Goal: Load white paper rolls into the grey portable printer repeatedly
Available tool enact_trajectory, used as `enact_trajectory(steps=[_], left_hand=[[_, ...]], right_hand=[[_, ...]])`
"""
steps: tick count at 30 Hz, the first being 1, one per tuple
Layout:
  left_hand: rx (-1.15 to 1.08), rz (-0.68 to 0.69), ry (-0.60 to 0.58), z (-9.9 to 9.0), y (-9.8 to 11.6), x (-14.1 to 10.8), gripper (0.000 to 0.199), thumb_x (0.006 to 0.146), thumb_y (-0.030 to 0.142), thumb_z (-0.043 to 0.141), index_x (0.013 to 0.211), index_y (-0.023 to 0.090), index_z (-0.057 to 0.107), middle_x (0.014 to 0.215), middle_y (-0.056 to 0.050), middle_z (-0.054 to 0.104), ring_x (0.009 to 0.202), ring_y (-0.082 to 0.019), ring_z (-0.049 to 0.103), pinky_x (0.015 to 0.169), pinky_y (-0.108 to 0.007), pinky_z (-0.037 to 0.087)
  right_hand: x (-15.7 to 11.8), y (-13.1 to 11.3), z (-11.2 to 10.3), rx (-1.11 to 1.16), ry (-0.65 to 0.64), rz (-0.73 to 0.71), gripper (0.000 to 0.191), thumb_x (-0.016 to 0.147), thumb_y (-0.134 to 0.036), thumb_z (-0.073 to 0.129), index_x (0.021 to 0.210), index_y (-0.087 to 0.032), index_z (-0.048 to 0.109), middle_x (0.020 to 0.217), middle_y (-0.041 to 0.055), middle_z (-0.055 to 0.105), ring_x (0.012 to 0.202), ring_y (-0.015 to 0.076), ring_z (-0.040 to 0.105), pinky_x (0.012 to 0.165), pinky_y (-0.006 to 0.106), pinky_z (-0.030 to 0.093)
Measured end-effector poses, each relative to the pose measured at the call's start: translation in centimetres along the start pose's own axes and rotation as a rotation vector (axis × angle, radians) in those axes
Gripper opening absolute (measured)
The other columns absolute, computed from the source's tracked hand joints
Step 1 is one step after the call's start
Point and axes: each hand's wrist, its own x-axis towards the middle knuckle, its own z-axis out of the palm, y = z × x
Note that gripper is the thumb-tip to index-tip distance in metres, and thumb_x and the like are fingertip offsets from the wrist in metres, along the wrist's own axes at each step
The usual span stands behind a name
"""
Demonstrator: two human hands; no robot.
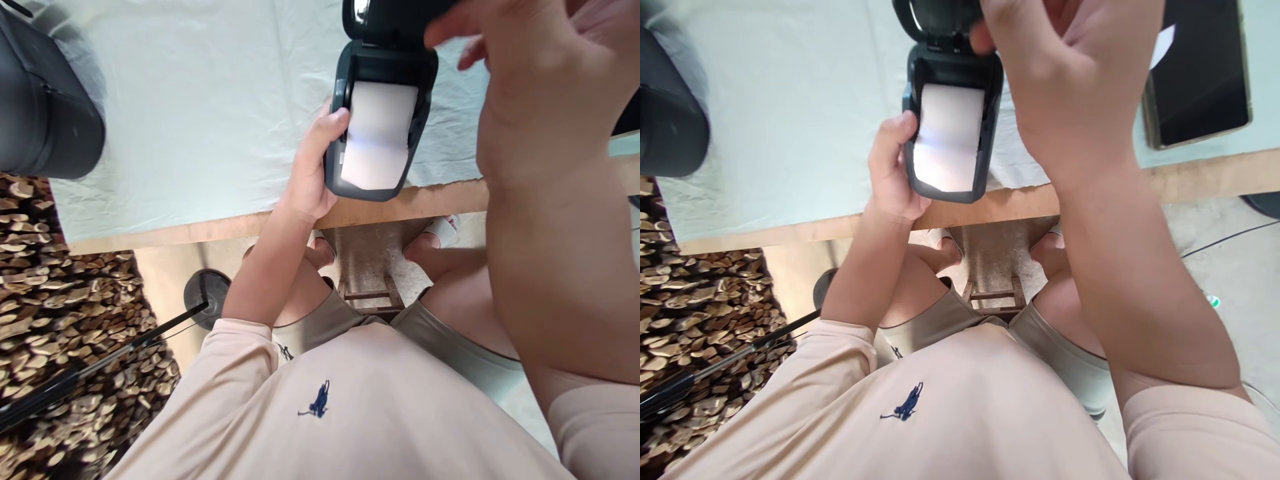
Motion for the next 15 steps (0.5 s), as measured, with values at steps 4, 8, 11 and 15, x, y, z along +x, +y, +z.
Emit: enact_trajectory(steps=[4,8,11,15], left_hand=[[0.029,-0.014,-0.006,-0.3,-0.2,0.0,0.012,0.07,0.025,0.04,0.077,0.02,0.048,0.063,0.002,0.046,0.054,-0.004,0.042,0.052,-0.017,0.032],[0.067,0.022,0.008,0.0,-0.2,-0.2,0.012,0.07,0.026,0.042,0.08,0.022,0.047,0.064,0.002,0.044,0.054,-0.003,0.043,0.051,-0.016,0.033],[0.073,0.028,-0.014,0.3,-0.2,-0.3,0.011,0.071,0.022,0.042,0.08,0.023,0.047,0.063,0.002,0.044,0.052,-0.003,0.042,0.048,-0.015,0.032],[0.011,0.032,-0.036,0.0,-0.2,-0.1,0.011,0.072,0.02,0.038,0.078,0.02,0.047,0.062,0.002,0.044,0.053,-0.002,0.044,0.05,-0.014,0.035]], right_hand=[[-0.3,-1.1,0.2,-0.573,-0.036,0.032,0.035,0.068,-0.045,0.037,0.096,-0.026,0.041,0.077,-0.0014,0.042,0.084,-0.0018,0.041,0.061,0.007,0.035],[-0.7,-1.7,0.8,-0.809,-0.066,0.086,0.034,0.064,-0.046,0.04,0.096,-0.033,0.044,0.069,0.0015,0.038,0.076,0.0003,0.038,0.062,0.01,0.024],[-1.0,-2.4,0.8,-0.809,-0.076,0.102,0.038,0.061,-0.044,0.043,0.098,-0.035,0.041,0.077,-0.0011,0.042,0.074,-0.0015,0.035,0.06,0.008,0.012],[-1.3,-2.9,-0.5,-0.544,-0.115,0.047,0.039,0.062,-0.034,0.043,0.101,-0.033,0.038,0.087,-0.0096,0.046,0.069,-0.0081,0.034,0.057,0.005,0.019]])
